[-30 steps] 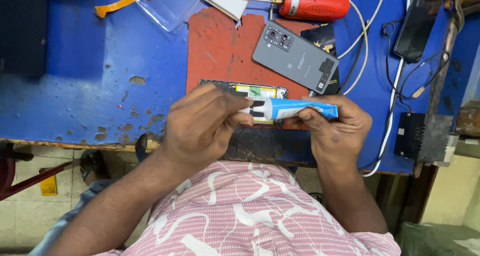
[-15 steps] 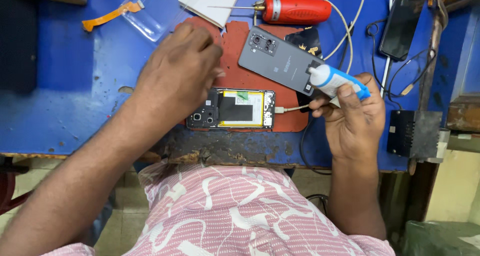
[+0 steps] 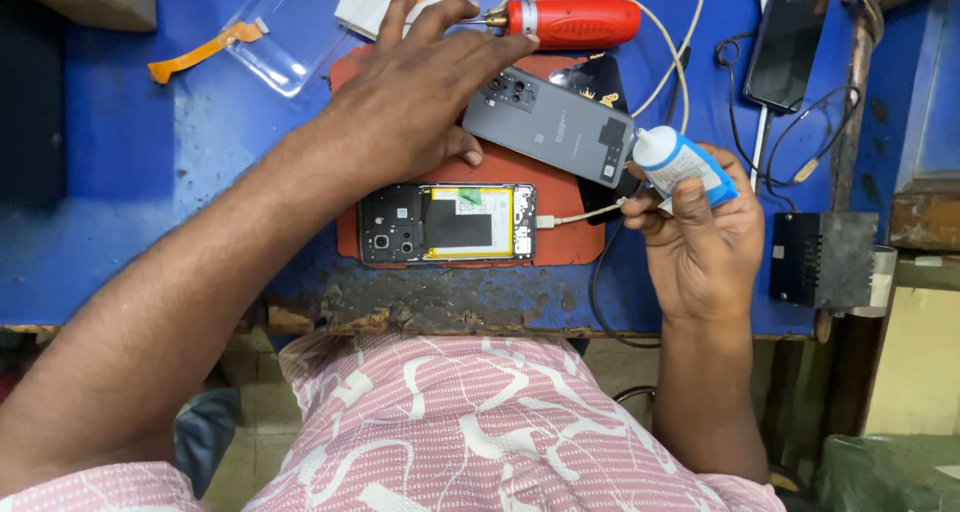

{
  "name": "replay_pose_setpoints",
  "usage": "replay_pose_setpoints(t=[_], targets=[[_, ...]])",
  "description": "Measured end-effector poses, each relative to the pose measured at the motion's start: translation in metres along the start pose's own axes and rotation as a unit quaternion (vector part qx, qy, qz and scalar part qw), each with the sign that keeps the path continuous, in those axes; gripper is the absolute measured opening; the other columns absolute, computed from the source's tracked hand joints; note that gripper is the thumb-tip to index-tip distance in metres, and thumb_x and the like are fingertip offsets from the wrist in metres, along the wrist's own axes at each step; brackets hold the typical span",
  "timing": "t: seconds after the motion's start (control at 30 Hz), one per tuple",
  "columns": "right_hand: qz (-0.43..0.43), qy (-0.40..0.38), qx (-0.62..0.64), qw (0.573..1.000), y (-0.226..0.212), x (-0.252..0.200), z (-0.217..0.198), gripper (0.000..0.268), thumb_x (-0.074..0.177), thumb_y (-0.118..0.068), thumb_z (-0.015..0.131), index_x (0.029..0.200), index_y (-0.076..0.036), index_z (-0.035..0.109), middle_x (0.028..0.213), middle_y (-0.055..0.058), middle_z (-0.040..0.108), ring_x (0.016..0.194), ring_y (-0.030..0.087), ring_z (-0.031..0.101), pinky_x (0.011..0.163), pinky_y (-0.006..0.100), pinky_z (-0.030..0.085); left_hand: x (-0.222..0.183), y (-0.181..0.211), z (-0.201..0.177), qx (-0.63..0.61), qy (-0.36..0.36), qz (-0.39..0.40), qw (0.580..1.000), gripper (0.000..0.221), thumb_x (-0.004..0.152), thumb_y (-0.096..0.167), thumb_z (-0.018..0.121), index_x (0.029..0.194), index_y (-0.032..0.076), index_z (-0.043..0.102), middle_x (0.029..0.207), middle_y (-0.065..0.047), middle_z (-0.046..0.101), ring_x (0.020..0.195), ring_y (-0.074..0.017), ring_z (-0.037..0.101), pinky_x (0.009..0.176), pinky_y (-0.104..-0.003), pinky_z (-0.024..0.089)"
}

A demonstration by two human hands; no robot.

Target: The person applies adhesive to the back cover of a smartphone, aligns and presses the back cover onto the phone body, then secures the assembly with rubber bands. The phone screen is briefly shown powered on during the process.

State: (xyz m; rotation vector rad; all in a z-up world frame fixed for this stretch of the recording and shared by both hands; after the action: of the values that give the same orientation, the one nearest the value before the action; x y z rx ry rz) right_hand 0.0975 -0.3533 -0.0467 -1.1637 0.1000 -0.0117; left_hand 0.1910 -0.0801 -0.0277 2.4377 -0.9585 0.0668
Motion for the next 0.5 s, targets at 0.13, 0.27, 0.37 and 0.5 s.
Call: replay_pose_setpoints(t=[0.13, 0.27, 0.37, 0.5], targets=[[-0.016, -0.008, 0.003, 1.0, 0.0, -0.001, 0.001, 0.042, 0.105, -0.022, 0.074, 0.132, 0.002, 0.051, 0.113, 0.025, 0.072, 0.085, 0.026, 0.075, 0.078, 0.034, 0.063, 0.001, 0.004, -0.007, -0.072, 0.027, 0.001, 0.997, 0.105, 0.06, 0.029, 0.098, 0.15, 0.017, 0.045, 0.138, -0.011, 0.058, 0.138, -0.0404, 0.04, 0.116, -0.063, 0.018], [-0.048, -0.012, 0.011, 0.999, -0.005, -0.002, 0.001, 0.046, 0.105, -0.023, 0.076, 0.134, 0.002, 0.051, 0.112, 0.023, 0.072, 0.085, 0.026, 0.074, 0.075, 0.032, 0.062, -0.01, 0.009, -0.026, -0.212, 0.071, 0.018, 0.975, 0.095, 0.073, 0.02, 0.098, 0.15, 0.016, 0.042, 0.146, -0.012, 0.051, 0.142, -0.0349, 0.046, 0.124, -0.05, 0.034], [-0.079, -0.016, 0.019, 0.997, -0.015, -0.005, 0.006, 0.045, 0.107, -0.022, 0.079, 0.133, 0.002, 0.051, 0.111, 0.023, 0.072, 0.085, 0.024, 0.072, 0.075, 0.031, 0.061, -0.026, 0.018, -0.037, -0.483, 0.096, 0.019, 0.87, 0.092, 0.087, 0.01, 0.095, 0.155, 0.015, 0.034, 0.138, -0.011, 0.045, 0.139, -0.0288, 0.047, 0.127, -0.042, 0.042], [-0.106, -0.049, 0.011, 0.993, -0.027, -0.011, 0.031, 0.046, 0.103, -0.023, 0.081, 0.13, -0.001, 0.051, 0.107, 0.022, 0.072, 0.082, 0.024, 0.073, 0.073, 0.03, 0.06, -0.058, 0.03, -0.048, -0.744, 0.162, 0.012, 0.648, 0.098, 0.09, 0.015, 0.093, 0.159, 0.014, 0.024, 0.143, -0.016, 0.046, 0.136, -0.0272, 0.049, 0.12, -0.041, 0.045]])
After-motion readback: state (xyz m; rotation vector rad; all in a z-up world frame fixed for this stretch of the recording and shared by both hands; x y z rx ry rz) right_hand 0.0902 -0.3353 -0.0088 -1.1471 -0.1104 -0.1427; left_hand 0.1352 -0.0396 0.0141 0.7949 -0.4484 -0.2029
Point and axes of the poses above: each hand's wrist, its own x-axis towards the middle knuckle, its own z-axis out of the palm, y = z × x, the point moved 5 cm from there along x, towards the middle knuckle
